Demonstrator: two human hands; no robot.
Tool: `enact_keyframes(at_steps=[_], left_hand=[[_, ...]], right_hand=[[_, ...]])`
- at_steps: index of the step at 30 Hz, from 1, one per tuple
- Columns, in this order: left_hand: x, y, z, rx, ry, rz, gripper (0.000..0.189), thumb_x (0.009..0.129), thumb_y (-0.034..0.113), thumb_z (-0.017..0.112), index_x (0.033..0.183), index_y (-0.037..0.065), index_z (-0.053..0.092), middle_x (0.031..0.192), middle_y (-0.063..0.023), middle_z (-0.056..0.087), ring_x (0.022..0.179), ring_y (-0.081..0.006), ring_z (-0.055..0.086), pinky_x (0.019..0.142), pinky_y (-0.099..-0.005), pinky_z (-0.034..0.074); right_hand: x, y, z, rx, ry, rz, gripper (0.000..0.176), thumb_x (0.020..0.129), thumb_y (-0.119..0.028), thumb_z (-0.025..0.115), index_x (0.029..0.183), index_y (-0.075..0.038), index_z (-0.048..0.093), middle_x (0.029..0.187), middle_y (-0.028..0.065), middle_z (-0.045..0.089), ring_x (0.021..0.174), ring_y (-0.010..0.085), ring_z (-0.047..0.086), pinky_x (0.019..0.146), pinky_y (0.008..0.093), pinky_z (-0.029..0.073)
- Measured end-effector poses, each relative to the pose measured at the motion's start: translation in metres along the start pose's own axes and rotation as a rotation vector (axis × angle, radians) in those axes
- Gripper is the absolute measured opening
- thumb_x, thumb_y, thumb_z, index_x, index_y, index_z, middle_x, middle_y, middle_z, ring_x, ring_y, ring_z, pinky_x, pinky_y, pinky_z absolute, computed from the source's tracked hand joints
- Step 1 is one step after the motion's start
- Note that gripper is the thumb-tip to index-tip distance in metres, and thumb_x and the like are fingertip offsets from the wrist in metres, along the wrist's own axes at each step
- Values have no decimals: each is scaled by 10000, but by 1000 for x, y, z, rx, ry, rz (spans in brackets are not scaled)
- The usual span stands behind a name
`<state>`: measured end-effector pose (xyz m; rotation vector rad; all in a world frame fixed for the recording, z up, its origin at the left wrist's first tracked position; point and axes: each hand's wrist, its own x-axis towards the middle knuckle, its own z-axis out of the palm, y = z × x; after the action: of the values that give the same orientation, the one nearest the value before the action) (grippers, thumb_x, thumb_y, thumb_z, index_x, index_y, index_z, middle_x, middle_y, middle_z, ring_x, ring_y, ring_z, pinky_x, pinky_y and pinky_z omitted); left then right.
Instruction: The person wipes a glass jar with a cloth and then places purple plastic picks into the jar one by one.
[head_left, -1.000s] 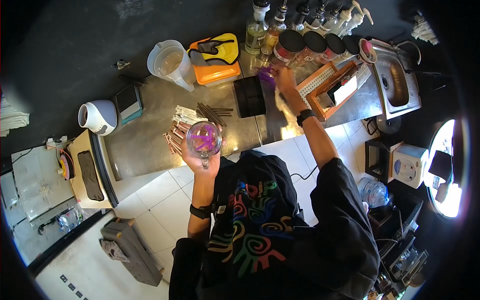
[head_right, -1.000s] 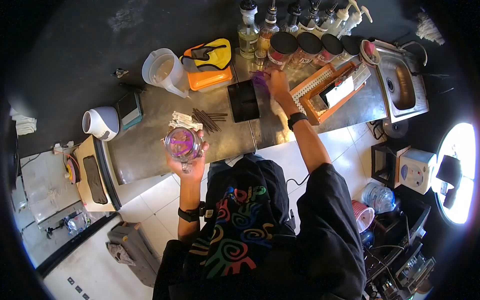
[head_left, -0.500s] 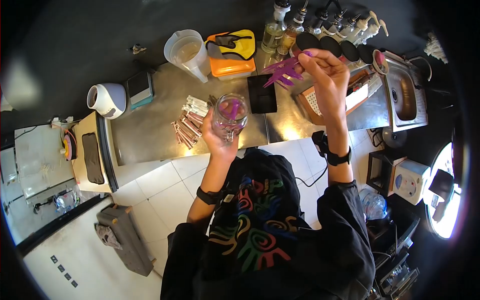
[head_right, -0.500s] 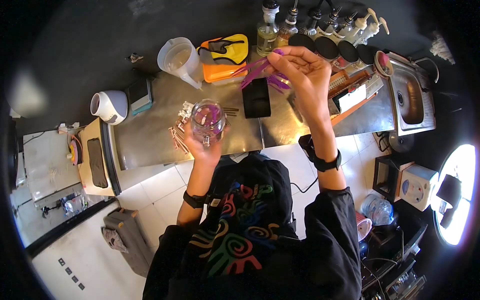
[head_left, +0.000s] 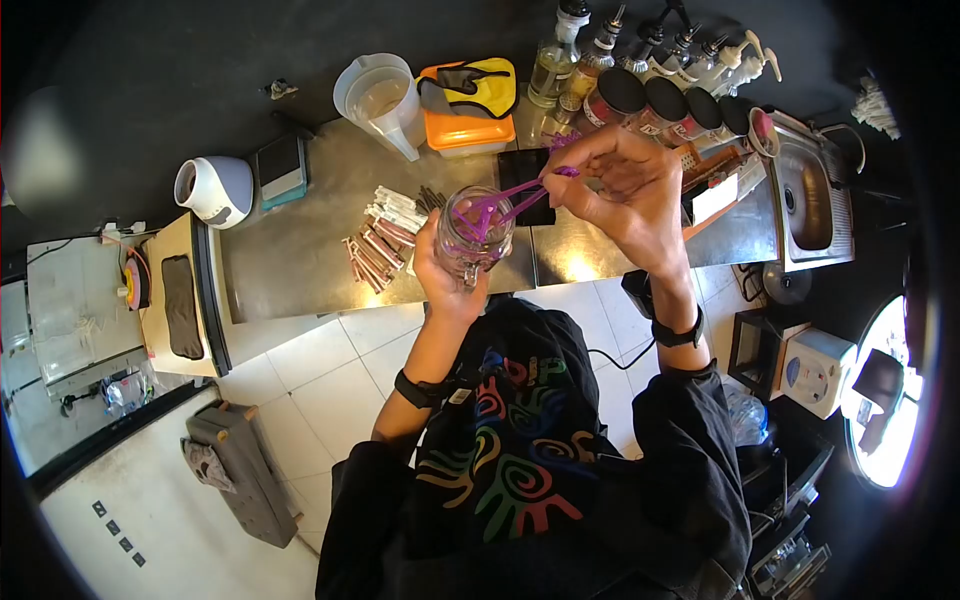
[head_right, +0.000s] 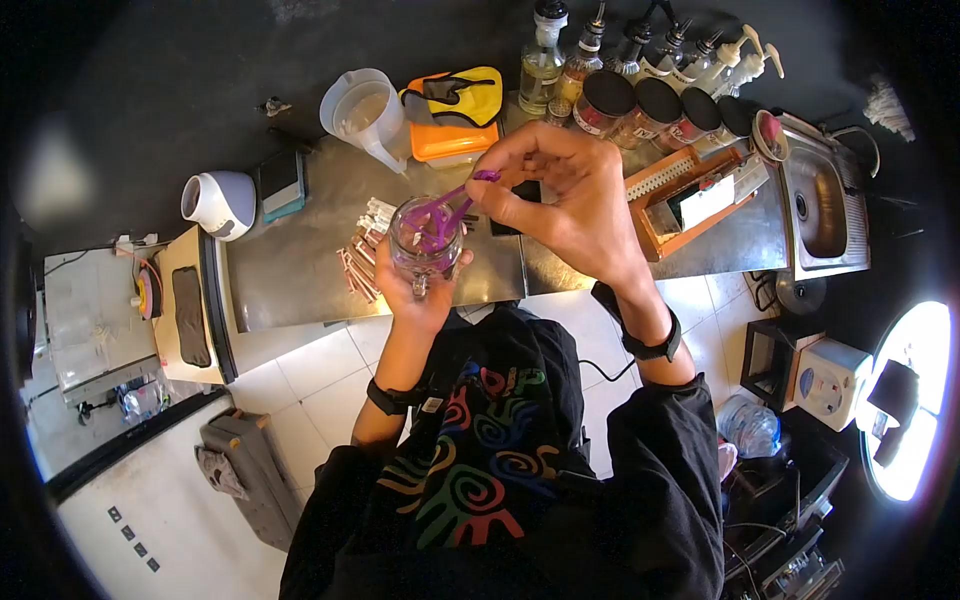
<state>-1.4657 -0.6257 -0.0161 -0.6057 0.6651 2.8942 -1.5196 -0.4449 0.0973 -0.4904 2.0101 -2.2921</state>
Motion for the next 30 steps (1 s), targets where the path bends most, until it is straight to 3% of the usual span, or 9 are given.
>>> enact_keyframes(at_steps=[3,5,8,11,15,18,20,24,30], left_hand=[[1,-3,-1,109,17,-5,446,937,411,365,1189,85,536,1067,-68,620,926,-249,634,693,-457,551],[-2,-9,2,493,-133,377,462,932,415,371,1200,76,533,1075,-78,622,924,-257,637,689,-443,564],[1,-11,-5,587,-191,456,477,927,426,373,1187,62,538,1086,-91,624,928,-271,637,684,-434,570],[7,-6,-5,99,43,14,475,925,425,380,1177,54,538,1081,-101,627,951,-299,626,693,-439,554],[10,-11,-22,179,119,101,470,927,414,376,1166,44,539,1075,-112,627,972,-312,612,691,-447,526],[4,-1,-13,-32,-99,-34,482,919,442,407,1163,50,544,1077,-132,619,994,-338,582,670,-439,493],[2,4,-14,-19,-135,-28,478,916,447,421,1162,56,546,1078,-130,616,995,-341,573,667,-435,489],[0,10,-24,11,-136,20,434,903,449,461,1151,106,559,1076,-114,612,995,-339,558,661,-427,474],[-4,16,-31,58,4,56,418,901,452,457,1147,130,562,1066,-121,617,988,-338,565,664,-427,467]], right_hand=[[2,-3,0,-108,-24,18,170,752,21,732,886,57,634,827,73,655,714,104,623,689,244,518],[4,-3,1,-302,-81,-10,174,739,-14,748,869,45,649,786,54,661,703,89,617,676,241,519],[7,-11,5,-407,-184,22,200,748,-40,744,912,45,666,767,49,667,696,84,614,673,238,520],[12,-15,4,-509,-193,23,235,782,-66,723,983,45,670,769,55,674,686,84,617,670,237,518],[36,33,-25,-306,79,3,206,857,-45,623,1046,26,666,740,53,673,653,86,617,644,245,521],[56,133,-86,-510,154,68,253,848,-65,624,1088,10,654,760,78,685,670,84,616,624,231,498],[52,204,-123,-996,45,211,273,794,-84,645,1059,-26,674,782,123,690,705,187,666,660,297,522],[24,320,-153,-1263,50,339,412,755,-167,694,1150,-74,620,999,177,649,935,343,626,817,409,506],[22,323,-146,-1384,4,492,435,737,-196,719,1122,-59,566,1087,202,589,1036,381,576,883,446,481]])
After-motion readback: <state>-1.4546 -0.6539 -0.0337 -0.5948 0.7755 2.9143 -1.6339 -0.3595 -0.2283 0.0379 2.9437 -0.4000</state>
